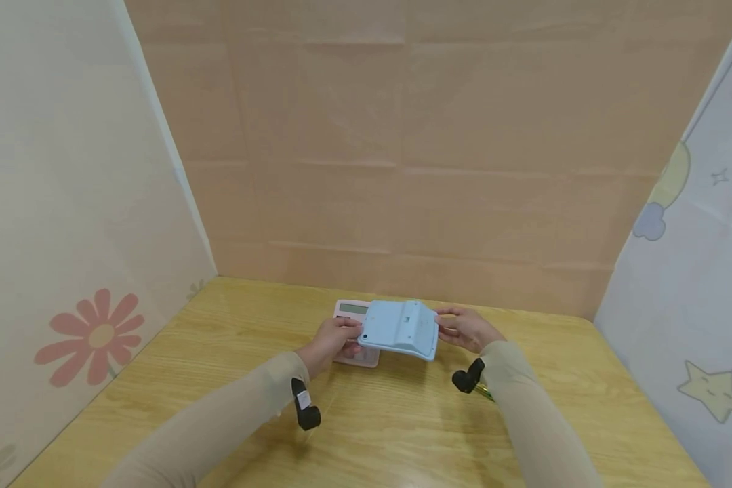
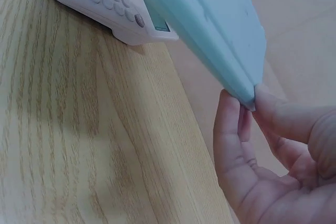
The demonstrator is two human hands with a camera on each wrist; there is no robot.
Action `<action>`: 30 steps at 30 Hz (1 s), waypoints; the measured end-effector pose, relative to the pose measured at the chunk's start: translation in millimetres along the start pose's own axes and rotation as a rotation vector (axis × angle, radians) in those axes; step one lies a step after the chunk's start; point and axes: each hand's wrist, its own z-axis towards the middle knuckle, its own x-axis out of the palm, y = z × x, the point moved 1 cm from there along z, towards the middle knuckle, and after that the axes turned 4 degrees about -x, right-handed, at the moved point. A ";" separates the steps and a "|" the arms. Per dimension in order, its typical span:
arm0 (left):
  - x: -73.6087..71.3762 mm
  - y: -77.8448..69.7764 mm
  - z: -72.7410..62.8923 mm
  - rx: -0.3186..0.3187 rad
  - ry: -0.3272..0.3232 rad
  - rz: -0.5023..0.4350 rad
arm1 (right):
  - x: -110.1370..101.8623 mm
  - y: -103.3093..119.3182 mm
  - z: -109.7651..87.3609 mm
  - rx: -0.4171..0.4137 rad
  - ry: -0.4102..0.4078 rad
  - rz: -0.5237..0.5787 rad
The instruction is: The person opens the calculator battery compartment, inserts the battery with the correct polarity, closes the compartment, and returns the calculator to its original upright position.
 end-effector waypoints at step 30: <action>1.0 0.5 -10.3 -0.060 0.118 0.144 | 11.3 2.7 -20.9 0.065 -0.017 -0.281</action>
